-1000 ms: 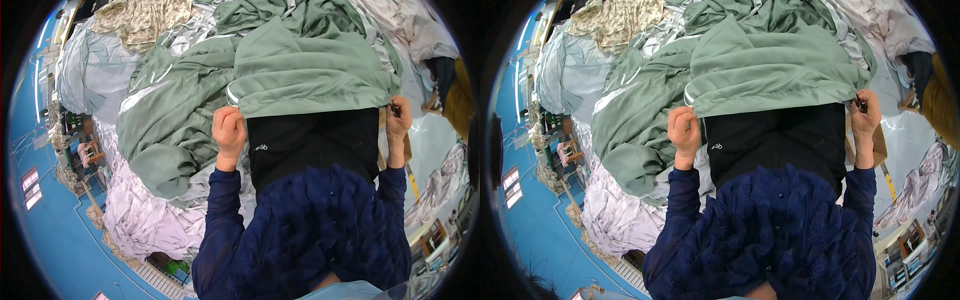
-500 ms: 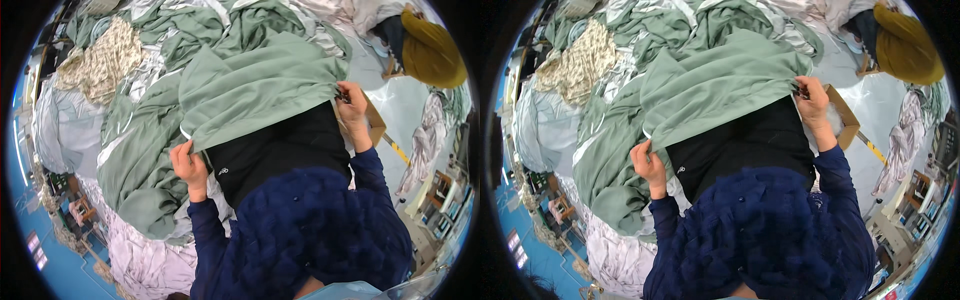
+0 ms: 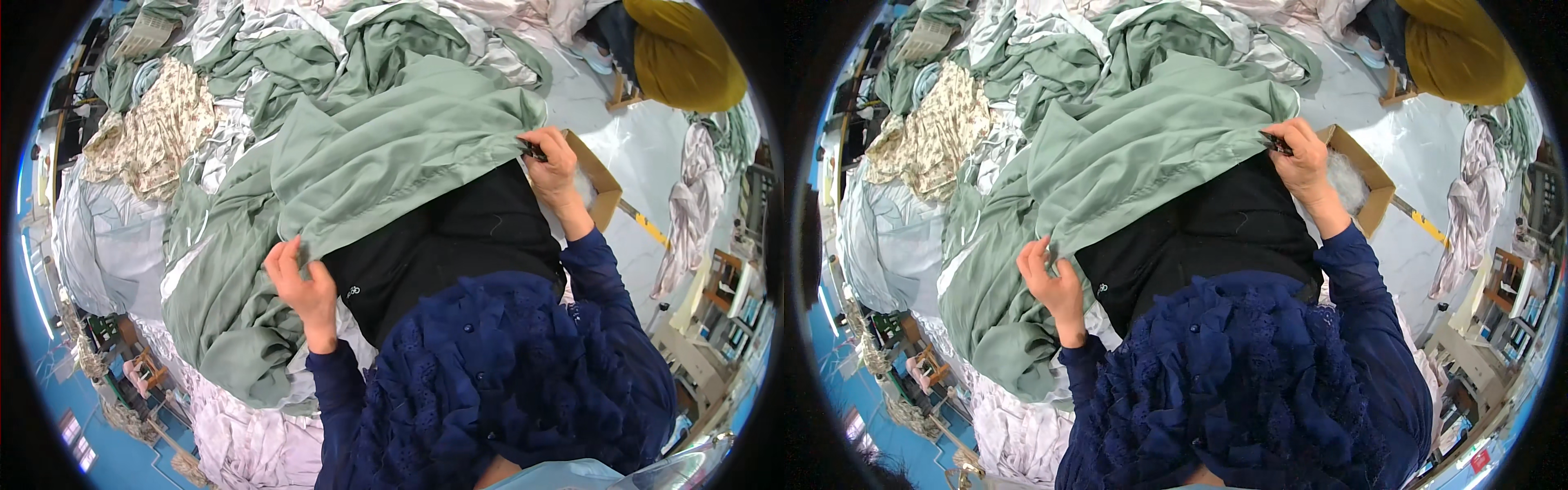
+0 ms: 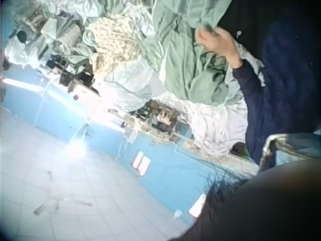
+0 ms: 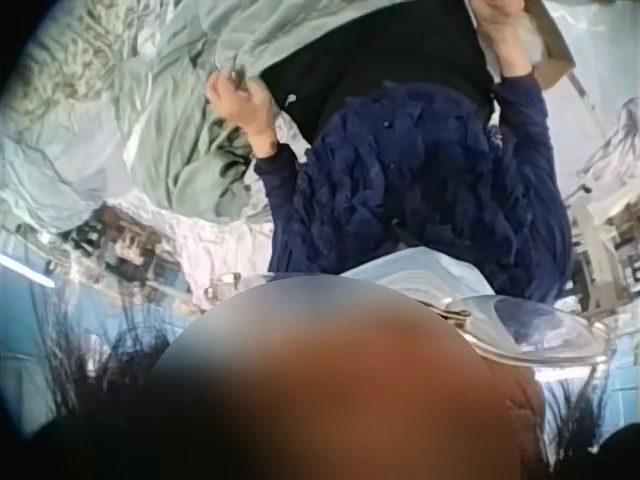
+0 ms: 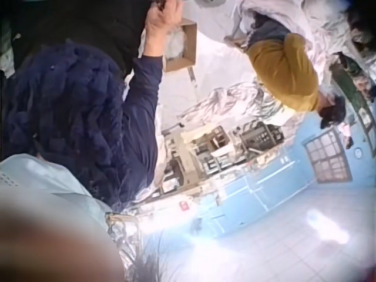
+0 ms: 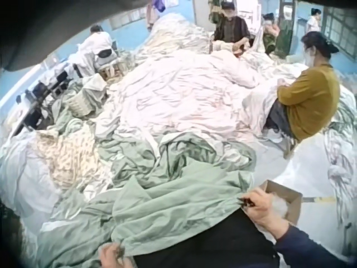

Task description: The recorder uses thread nippers to trim excess threads from a large white pillow casing and inspects the fabric.

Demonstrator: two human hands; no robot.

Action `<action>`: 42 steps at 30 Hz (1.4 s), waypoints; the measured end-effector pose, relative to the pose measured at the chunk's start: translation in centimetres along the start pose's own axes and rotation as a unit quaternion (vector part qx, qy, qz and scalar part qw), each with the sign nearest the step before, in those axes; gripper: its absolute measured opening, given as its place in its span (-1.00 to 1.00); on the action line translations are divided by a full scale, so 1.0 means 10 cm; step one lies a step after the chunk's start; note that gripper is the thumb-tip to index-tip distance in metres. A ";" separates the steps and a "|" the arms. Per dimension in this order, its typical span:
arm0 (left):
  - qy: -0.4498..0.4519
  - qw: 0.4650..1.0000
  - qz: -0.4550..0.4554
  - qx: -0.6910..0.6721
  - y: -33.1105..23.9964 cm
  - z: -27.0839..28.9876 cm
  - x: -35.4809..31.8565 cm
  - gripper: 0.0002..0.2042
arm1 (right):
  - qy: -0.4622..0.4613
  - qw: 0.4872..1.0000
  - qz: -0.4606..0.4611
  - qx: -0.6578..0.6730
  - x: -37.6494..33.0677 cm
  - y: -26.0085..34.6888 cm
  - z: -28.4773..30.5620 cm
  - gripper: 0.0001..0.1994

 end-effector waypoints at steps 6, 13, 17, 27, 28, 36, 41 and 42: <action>0.457 0.678 0.282 -0.502 -1.12 -0.88 -0.11 -0.69 | -0.014 1.000 -0.017 0.019 0.04 0.06 0.00 -0.65; 0.415 0.379 0.542 -0.625 -1.53 -1.83 -0.30 -0.65 | 0.004 0.998 -0.046 0.044 0.08 0.13 0.08 -0.67; 0.334 0.410 0.578 -0.621 -1.43 -2.02 -0.31 -0.79 | 0.002 0.996 -0.072 0.058 0.11 0.17 0.14 -0.68; 0.371 0.390 0.529 -0.656 -1.41 -1.98 -0.25 -0.85 | 0.029 0.982 -0.143 0.121 -0.04 0.54 0.32 -0.64; 0.383 0.382 0.523 -0.659 -1.42 -1.98 -0.25 -0.85 | 0.049 0.982 -0.133 0.123 -0.08 0.62 0.34 -0.64; 0.406 0.376 0.496 -0.670 -1.49 -1.99 -0.32 -0.88 | 0.028 0.990 -0.127 0.044 -0.36 0.84 0.27 -0.72; 0.418 0.367 0.502 -0.662 -1.52 -2.00 -0.36 -0.91 | 0.002 0.991 -0.131 0.031 -0.38 0.87 0.31 -0.70; 0.419 0.366 0.501 -0.663 -1.52 -1.99 -0.36 -0.91 | 0.002 0.991 -0.131 0.029 -0.38 0.88 0.31 -0.70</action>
Point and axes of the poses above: each hand's wrist, its own x-axis towards the middle knuckle, its own z-axis out of the back of the hand, y = z × x, the point moved 4 cm from there along x, towards the middle knuckle, and after that the axes turned 2 degrees about z, right-handed, at the moved point
